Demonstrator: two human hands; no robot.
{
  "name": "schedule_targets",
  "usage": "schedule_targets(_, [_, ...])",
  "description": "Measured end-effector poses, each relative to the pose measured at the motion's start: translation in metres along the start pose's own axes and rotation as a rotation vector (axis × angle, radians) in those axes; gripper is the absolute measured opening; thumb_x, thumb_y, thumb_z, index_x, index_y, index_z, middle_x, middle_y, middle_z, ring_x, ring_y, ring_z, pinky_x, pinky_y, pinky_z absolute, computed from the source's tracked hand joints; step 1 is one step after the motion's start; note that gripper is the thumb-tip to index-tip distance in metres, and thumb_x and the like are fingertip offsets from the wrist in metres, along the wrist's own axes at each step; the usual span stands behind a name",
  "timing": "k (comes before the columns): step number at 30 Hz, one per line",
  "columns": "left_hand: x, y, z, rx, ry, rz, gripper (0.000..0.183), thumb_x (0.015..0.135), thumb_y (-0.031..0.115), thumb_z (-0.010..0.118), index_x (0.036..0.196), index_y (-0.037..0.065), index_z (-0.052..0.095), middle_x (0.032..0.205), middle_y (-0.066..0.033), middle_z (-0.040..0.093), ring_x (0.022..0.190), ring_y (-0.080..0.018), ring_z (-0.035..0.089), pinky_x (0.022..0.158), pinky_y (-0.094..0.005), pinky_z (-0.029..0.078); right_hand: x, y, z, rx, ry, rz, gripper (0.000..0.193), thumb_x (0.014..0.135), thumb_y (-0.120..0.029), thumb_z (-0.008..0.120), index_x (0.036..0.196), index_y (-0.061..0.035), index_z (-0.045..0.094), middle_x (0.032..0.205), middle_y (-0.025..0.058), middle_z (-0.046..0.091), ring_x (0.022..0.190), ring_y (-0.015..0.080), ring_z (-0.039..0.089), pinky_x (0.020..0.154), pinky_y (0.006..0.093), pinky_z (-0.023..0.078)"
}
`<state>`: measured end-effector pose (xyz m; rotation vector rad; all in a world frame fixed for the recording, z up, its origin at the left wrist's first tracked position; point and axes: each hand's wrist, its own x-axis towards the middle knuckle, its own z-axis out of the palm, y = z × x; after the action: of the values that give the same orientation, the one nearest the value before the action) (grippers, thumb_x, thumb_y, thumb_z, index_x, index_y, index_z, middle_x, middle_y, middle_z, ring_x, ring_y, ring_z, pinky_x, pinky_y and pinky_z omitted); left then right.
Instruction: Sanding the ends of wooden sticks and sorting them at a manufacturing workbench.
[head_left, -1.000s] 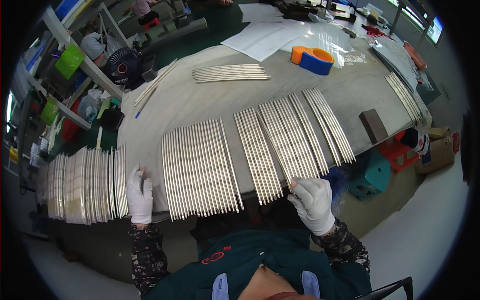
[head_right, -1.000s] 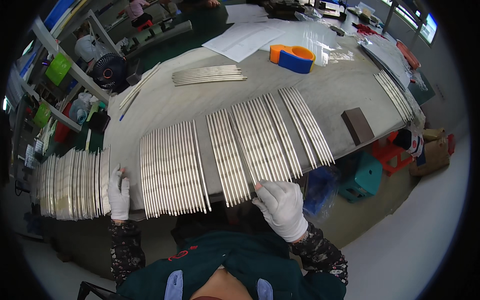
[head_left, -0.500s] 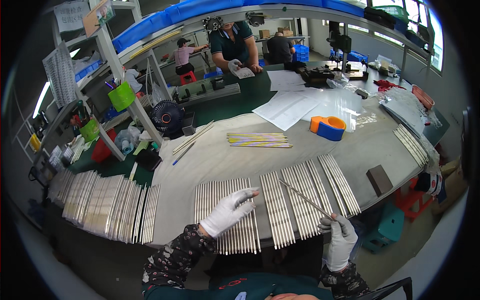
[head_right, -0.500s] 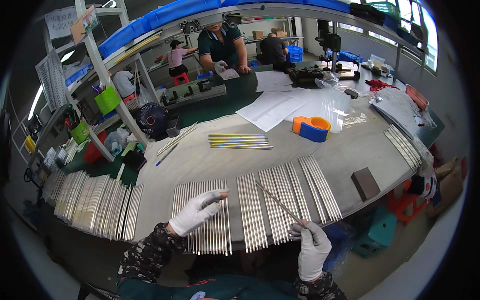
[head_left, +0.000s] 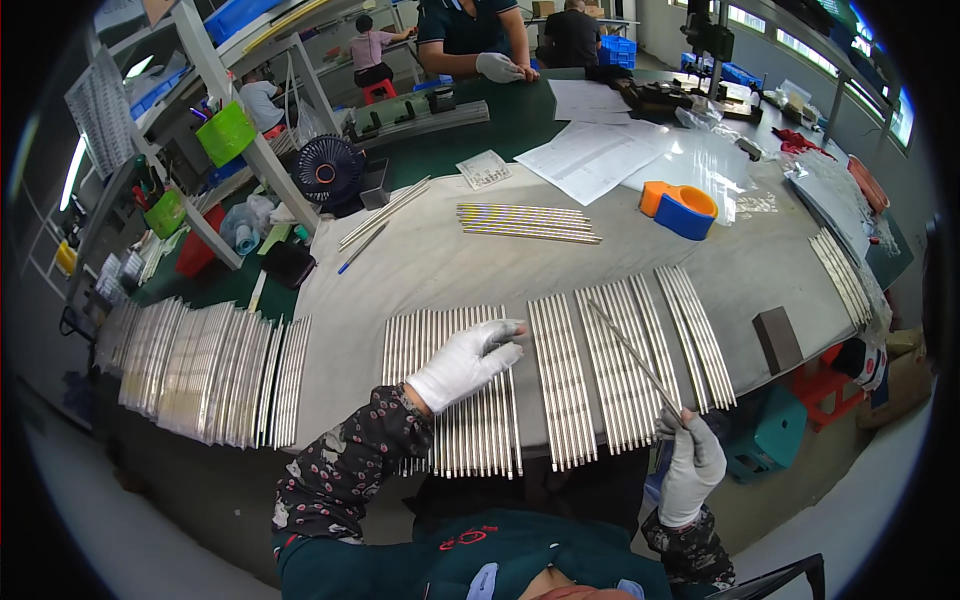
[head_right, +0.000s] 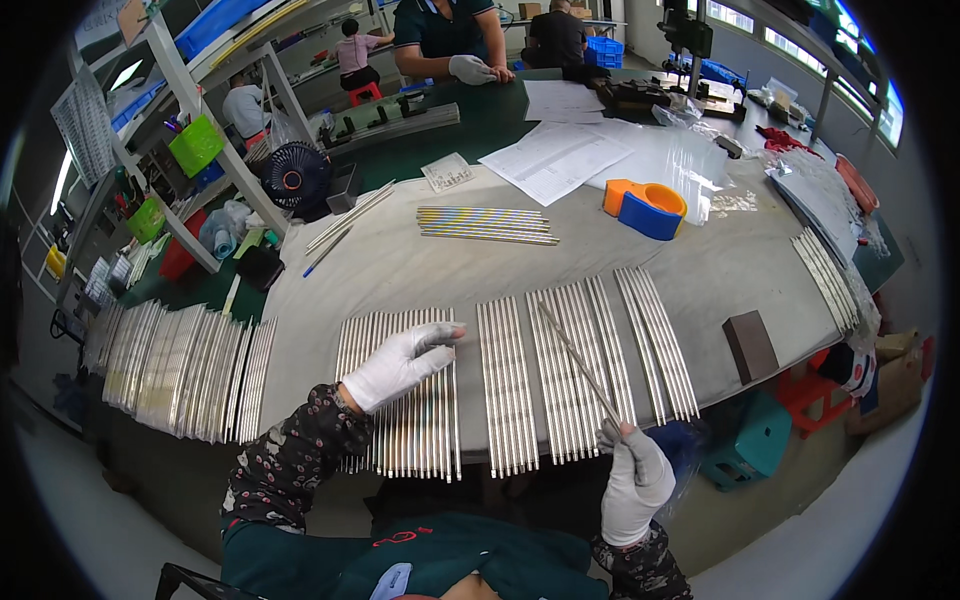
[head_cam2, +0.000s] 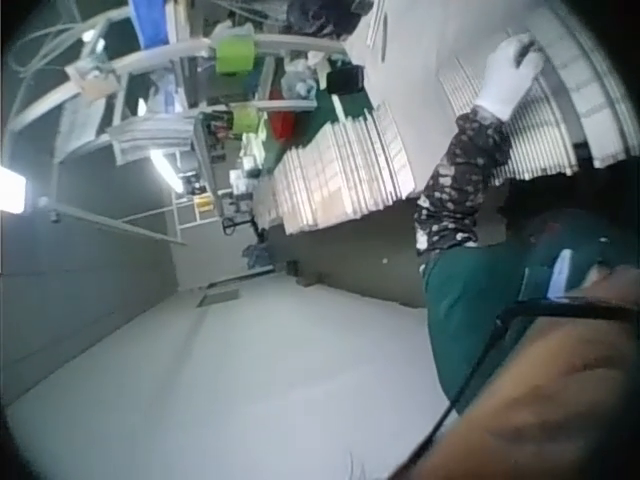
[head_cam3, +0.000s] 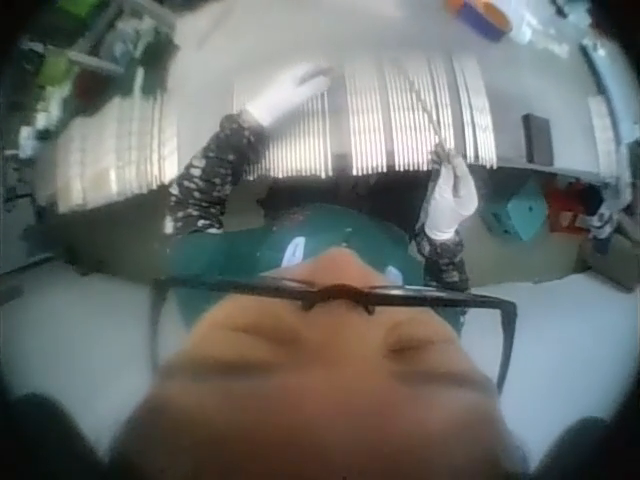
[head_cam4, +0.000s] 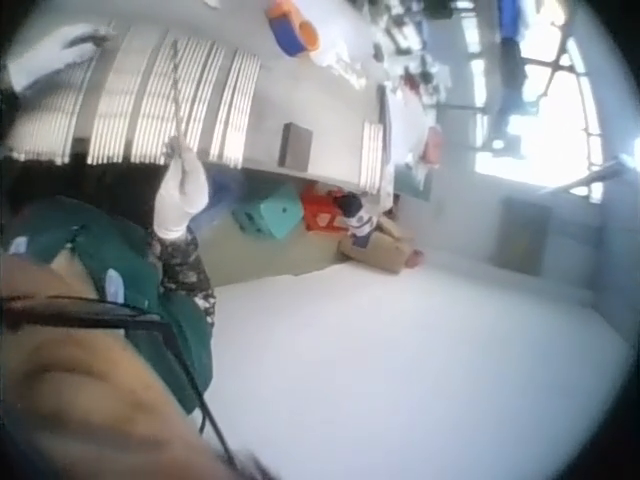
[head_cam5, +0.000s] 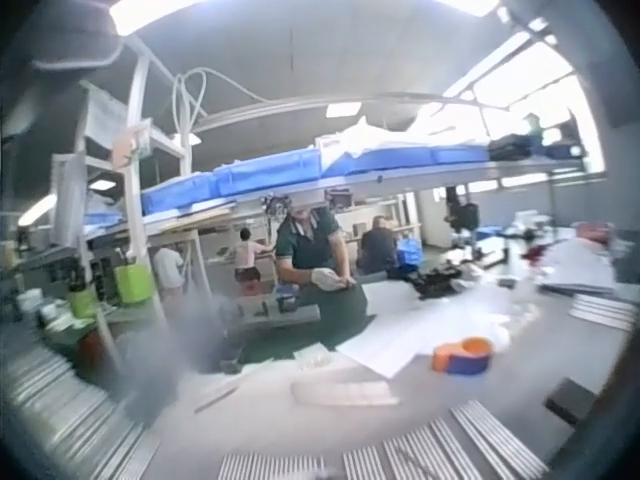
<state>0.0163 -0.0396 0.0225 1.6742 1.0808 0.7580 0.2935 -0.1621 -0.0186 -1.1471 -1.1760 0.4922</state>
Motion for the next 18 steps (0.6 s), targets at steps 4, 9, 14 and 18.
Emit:
schedule_targets(4, [0.006, -0.001, -0.029, 0.106, 0.101, -0.084, 0.04, 0.092, 0.019, 0.057, 0.124, -0.005, 0.051, 0.121, -0.0158, 0.059, 0.114, -0.0202, 0.055, 0.099, -0.0295, 0.04, 0.013, -0.005, 0.011, -0.436, -0.204, -0.513, 0.019, 0.082, 0.003, 0.063, 0.1, -0.0047, 0.06, 0.08, 0.0091, 0.063, 0.067, 0.0244, 0.063, 0.059, 0.0322, 0.05])
schedule_targets(9, [0.028, -0.021, -0.057, 0.227, 0.226, -0.085, 0.04, 0.091, 0.021, 0.057, 0.121, -0.004, 0.055, 0.118, -0.0193, 0.061, 0.111, -0.0255, 0.058, 0.096, -0.0311, 0.043, 0.017, -0.008, 0.023, -0.675, -0.453, -0.679, 0.02, 0.074, -0.005, 0.069, 0.09, -0.0078, 0.059, 0.083, 0.0061, 0.06, 0.069, 0.0229, 0.058, 0.059, 0.0333, 0.044])
schedule_targets(14, [0.055, -0.05, -0.077, 0.393, 0.329, 0.012, 0.04, 0.085, 0.022, 0.059, 0.116, -0.004, 0.057, 0.112, -0.0227, 0.061, 0.107, -0.0335, 0.058, 0.093, -0.0356, 0.045, 0.025, -0.01, 0.017, -0.766, -0.553, -0.564, 0.035, 0.062, -0.008, 0.071, 0.095, -0.0071, 0.059, 0.107, 0.0091, 0.056, 0.097, 0.0261, 0.054, 0.08, 0.0401, 0.041])
schedule_targets(18, [0.082, -0.052, -0.083, 0.503, 0.369, 0.003, 0.04, 0.084, 0.023, 0.059, 0.114, -0.004, 0.058, 0.111, -0.0224, 0.062, 0.107, -0.035, 0.058, 0.093, -0.0377, 0.044, 0.039, -0.018, 0.025, -0.791, -0.695, -0.408, 0.049, 0.065, -0.02, 0.071, 0.109, -0.0037, 0.055, 0.117, 0.0196, 0.052, 0.111, 0.0372, 0.048, 0.09, 0.0475, 0.038])
